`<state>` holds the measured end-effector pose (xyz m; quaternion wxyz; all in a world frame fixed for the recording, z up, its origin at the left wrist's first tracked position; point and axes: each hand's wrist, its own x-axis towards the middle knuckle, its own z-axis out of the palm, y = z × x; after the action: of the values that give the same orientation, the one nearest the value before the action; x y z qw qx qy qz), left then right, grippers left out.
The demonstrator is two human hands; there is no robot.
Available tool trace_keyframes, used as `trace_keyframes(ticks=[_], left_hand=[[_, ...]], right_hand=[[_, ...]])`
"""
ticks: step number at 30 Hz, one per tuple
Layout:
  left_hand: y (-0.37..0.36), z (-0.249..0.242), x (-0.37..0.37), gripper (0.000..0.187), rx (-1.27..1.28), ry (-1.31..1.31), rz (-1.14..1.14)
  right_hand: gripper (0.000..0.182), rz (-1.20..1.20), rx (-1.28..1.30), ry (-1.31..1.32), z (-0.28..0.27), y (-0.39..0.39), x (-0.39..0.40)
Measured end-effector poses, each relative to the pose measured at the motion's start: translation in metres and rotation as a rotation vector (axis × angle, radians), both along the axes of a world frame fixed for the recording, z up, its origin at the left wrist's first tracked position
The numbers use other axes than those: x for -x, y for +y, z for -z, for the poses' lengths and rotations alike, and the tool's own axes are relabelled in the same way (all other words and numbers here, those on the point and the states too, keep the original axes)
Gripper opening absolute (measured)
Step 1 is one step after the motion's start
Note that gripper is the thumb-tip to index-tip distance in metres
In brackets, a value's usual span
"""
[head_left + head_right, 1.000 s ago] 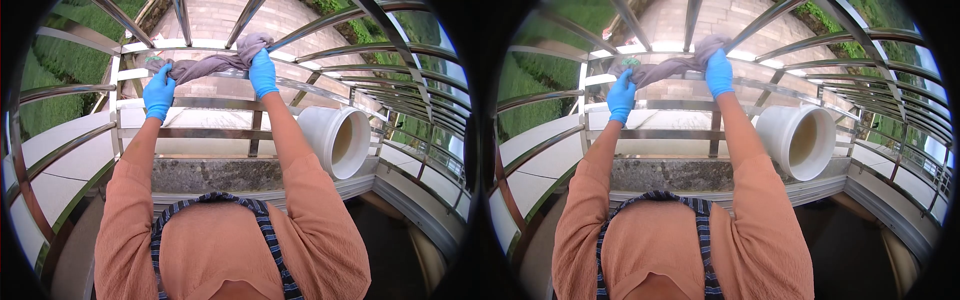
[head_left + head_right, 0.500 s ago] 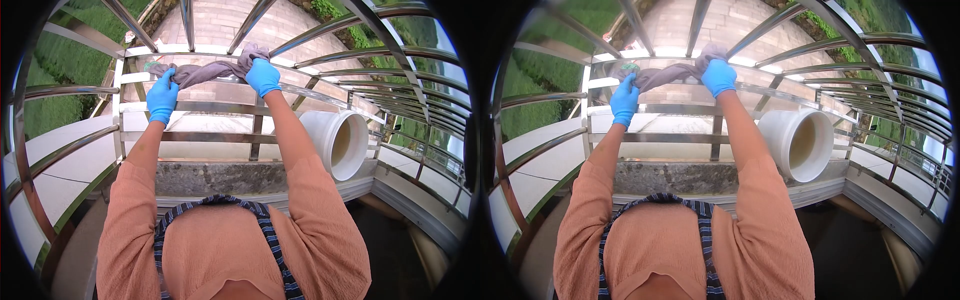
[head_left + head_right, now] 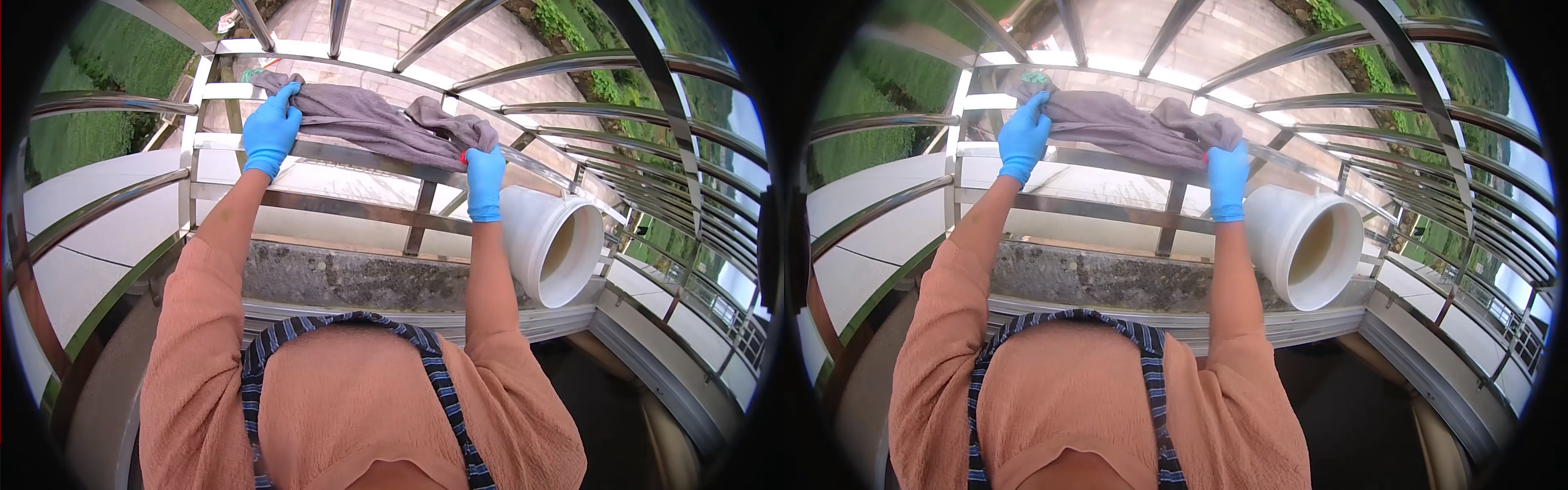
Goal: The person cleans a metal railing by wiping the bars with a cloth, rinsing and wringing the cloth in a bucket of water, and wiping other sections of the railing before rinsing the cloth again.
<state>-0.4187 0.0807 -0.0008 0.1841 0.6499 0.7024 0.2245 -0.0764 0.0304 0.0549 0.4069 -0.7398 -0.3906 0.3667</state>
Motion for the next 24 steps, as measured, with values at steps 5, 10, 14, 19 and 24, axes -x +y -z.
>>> trace_keyframes(ticks=[5,10,14,19,24], left_hand=[[0.001,0.002,0.0,0.036,-0.014,-0.001,-0.007],[0.002,0.002,0.0,0.035,-0.005,0.001,-0.005],[0.001,0.001,-0.001,0.034,0.002,0.002,-0.017],[0.001,-0.011,-0.001,0.037,0.098,-0.03,-0.02],[0.001,-0.008,-0.002,0.037,0.091,-0.017,-0.024]], right_hand=[[0.04,-0.189,-0.171,-0.589,0.04,0.09,-0.029],[0.05,-0.601,0.427,-0.414,0.01,0.131,-0.048],[0.046,-0.685,0.075,-0.71,0.025,0.13,-0.059],[0.043,-0.309,0.051,-0.898,0.03,0.106,-0.02],[0.048,-0.201,0.347,-1.006,0.012,0.075,0.026]])
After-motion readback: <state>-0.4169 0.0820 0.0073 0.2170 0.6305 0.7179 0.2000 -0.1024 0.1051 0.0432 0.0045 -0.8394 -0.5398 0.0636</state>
